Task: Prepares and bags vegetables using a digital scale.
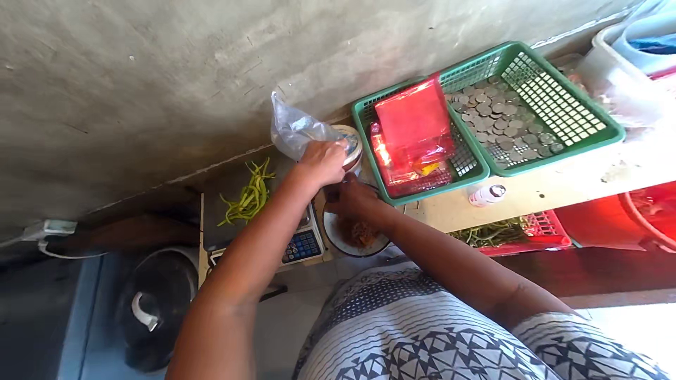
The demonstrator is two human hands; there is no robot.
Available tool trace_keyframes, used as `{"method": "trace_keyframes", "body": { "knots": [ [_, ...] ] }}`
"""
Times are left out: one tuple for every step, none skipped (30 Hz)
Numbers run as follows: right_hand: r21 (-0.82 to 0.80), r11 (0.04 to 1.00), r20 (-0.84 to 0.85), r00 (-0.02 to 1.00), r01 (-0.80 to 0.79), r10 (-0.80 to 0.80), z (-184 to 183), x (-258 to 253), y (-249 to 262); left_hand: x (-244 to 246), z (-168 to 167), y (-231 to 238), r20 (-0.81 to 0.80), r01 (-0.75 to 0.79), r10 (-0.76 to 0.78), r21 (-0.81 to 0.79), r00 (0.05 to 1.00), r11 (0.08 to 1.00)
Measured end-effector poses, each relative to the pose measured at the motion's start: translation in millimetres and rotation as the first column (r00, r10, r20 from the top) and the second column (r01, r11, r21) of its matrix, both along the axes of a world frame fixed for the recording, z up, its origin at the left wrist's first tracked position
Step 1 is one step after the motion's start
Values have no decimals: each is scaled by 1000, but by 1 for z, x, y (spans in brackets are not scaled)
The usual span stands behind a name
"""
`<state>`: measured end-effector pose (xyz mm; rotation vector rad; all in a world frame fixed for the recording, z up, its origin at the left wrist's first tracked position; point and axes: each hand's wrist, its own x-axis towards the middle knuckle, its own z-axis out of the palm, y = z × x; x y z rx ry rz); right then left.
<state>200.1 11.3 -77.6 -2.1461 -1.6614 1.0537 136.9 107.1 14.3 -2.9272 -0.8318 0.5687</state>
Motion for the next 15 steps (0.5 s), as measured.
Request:
{"method": "trace_keyframes", "body": {
  "knots": [
    [-17,1000,9,1000,-8,8,0,2,2,0,10,3,20,-17,17,18,1000,1000],
    [-22,1000,23,1000,-11,11,-1,3,4,-1,19,7,47,-24,22,49,999,999],
    [-18,1000,31,999,-10,11,-1,2,4,-3,26,11,78,-30,23,86,997,996],
    [-20,1000,37,999,-10,10,-2,1,4,-5,32,13,103,-47,34,123,994,991],
    [-35,999,41,999,-17,19,0,0,4,-8,37,15,124,-68,47,166,991,984],
    [-51,998,37,999,-26,28,2,-1,4,-11,39,16,149,-86,55,210,987,974],
    [-57,998,31,999,-30,32,4,-1,4,-15,40,17,185,-109,64,244,981,964],
    [-55,998,30,999,-27,29,4,-2,4,-19,39,19,221,-140,82,262,972,955],
    [-56,998,27,999,-20,21,4,-2,4,-22,38,22,248,-174,106,267,963,948],
    [-59,998,27,1000,-11,13,3,-2,4,-26,35,27,276,-202,126,266,953,942],
    [-66,998,28,1000,-5,7,3,-2,4,-29,32,30,303,-225,140,265,942,938],
    [-64,998,28,1000,1,1,1,-3,4,-30,30,32,320,-243,152,268,935,932],
    [-50,999,25,1000,10,-9,-1,-4,3,-31,28,33,333,-258,159,277,929,926],
    [-41,999,31,999,13,-12,-1,-5,2,-31,26,34,350,-267,157,291,924,919],
    [-36,999,37,999,12,-11,-1,-6,1,-32,24,34,377,-275,145,316,915,908]
  ]
}}
